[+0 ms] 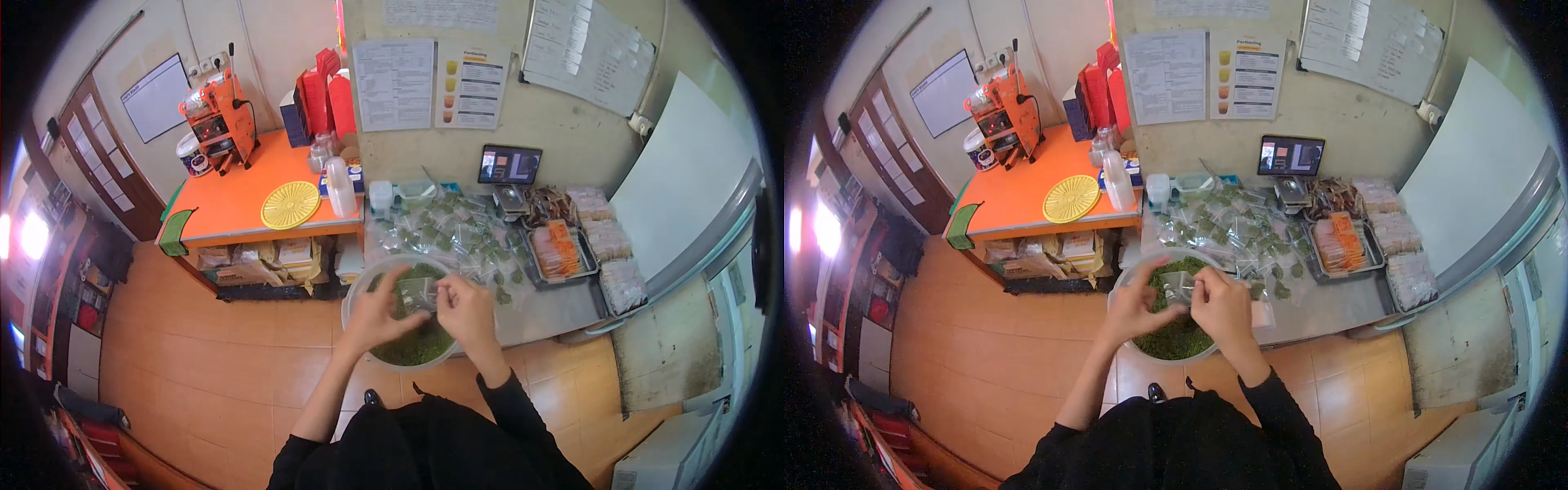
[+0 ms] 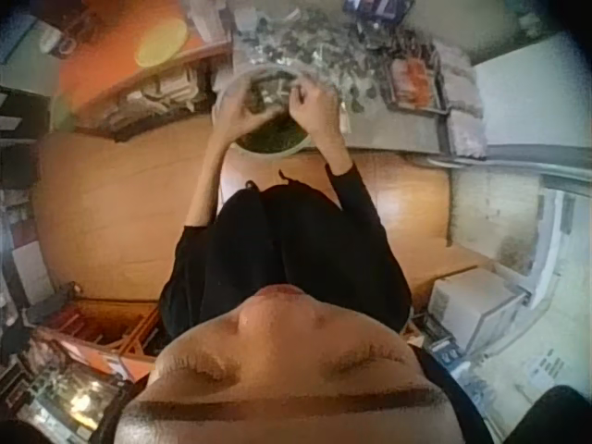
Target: The person hands a package to a customer at a counter and then fills small plastic bags with green flakes from a large container using a scoop.
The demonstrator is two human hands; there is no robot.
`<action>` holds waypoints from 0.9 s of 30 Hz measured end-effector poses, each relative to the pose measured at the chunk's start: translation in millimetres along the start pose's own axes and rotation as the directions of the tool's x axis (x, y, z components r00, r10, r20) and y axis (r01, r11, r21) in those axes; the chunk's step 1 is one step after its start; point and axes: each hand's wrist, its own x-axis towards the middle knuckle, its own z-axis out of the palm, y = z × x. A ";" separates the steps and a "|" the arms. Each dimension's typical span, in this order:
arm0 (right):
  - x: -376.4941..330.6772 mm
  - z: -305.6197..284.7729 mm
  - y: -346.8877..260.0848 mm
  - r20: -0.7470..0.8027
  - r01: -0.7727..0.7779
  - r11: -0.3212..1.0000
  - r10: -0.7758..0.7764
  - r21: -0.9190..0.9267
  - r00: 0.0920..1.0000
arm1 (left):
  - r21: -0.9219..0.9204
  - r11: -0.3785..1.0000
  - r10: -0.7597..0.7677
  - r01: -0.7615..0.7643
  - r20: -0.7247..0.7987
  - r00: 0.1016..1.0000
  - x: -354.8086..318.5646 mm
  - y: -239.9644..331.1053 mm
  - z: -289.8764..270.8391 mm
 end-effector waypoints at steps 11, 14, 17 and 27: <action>-8.9 20.0 51.7 0.491 0.544 0.724 -0.321 -0.424 0.810 | -0.211 0.969 -0.178 0.132 -0.219 0.959 -5.1 -30.4 -0.2; -11.8 27.4 64.9 0.597 0.614 0.649 -0.293 -0.450 0.747 | -0.251 0.950 -0.241 0.185 -0.213 0.947 -6.6 -33.1 -4.5; 3.9 31.9 58.7 0.474 0.564 0.706 -0.356 -0.427 0.805 | -0.281 0.941 -0.260 0.188 -0.245 0.934 -10.6 -36.5 -9.3; -0.2 67.9 72.5 0.492 0.392 0.903 -0.263 -0.177 0.830 | -0.383 0.903 -0.306 0.195 -0.257 0.917 -4.6 -28.5 -17.5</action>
